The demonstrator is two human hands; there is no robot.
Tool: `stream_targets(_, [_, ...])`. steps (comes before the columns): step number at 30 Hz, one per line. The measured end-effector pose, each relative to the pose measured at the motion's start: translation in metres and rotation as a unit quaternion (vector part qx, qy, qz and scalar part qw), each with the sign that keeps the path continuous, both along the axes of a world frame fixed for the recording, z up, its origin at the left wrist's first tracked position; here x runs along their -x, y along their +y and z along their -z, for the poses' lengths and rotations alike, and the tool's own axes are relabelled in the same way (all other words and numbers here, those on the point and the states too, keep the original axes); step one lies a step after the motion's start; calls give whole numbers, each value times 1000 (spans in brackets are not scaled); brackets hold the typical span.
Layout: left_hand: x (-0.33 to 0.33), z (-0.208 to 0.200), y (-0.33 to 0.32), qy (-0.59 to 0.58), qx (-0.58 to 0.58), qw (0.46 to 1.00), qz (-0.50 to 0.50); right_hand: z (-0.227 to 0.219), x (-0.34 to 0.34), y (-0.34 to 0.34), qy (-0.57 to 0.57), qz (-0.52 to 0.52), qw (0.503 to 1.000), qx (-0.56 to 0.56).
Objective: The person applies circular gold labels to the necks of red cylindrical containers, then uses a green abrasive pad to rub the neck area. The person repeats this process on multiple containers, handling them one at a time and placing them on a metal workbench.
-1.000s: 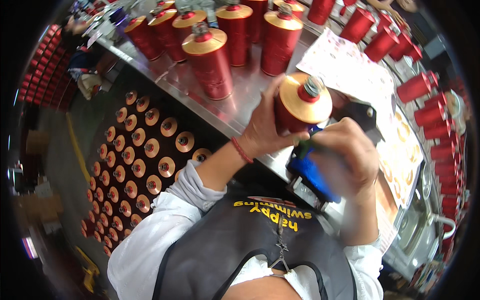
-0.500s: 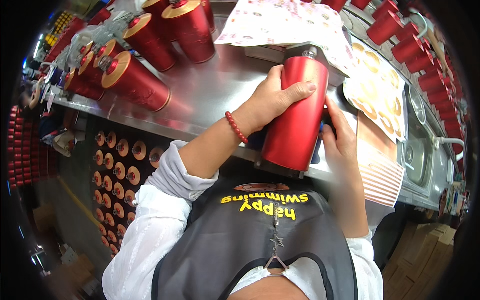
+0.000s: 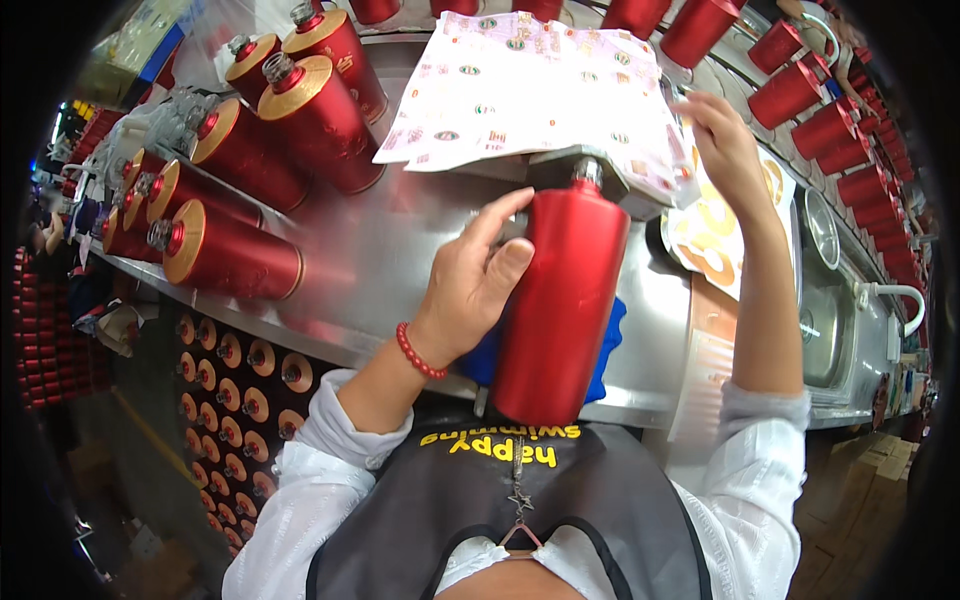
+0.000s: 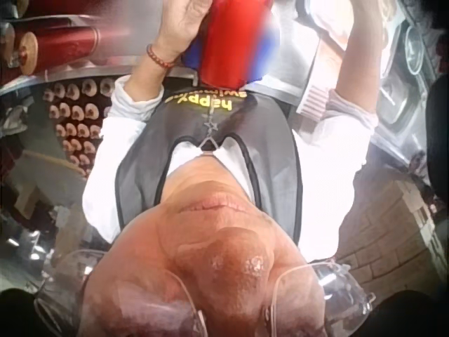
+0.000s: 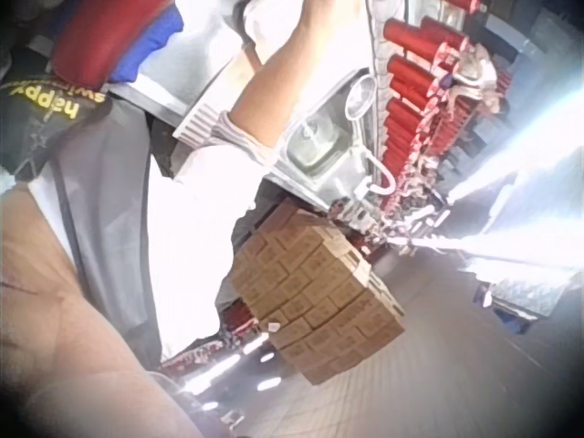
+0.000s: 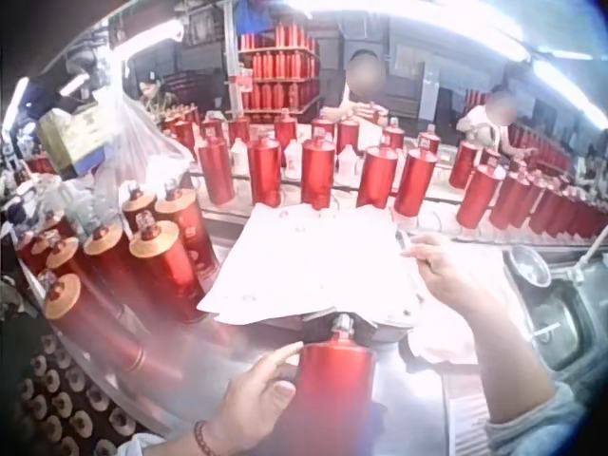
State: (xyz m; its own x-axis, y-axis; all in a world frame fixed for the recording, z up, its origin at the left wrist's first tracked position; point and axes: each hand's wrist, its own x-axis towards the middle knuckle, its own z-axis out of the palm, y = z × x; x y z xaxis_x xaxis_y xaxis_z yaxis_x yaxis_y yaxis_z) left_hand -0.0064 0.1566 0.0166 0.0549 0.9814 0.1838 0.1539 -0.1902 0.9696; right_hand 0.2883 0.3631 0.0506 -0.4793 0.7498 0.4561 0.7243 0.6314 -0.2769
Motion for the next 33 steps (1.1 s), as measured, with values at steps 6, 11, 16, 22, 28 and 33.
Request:
stream_targets(6, [0, 37, 8, -72, 5, 997, -9, 53, 72, 209, -201, 36, 978, -51])
stream_targets(11, [4, 46, 7, -118, 31, 992, 1, 29, 125, 243, -272, -128, 951, 70])
stream_targets(16, [1, 44, 12, -99, -3, 995, 14, 55, 102, 252, -238, -59, 969, 14])
stream_targets(22, [2, 49, 15, -78, -16, 997, -4, 15, 106, 166, -155, -18, 974, -162])
stream_targets(28, [0, 45, 11, -63, -35, 997, -8, -73, 95, 89, -28, -54, 988, -142])
stream_targets(33, [0, 40, 9, -59, -44, 997, -13, -62, 56, 138, 140, -61, 982, 109])
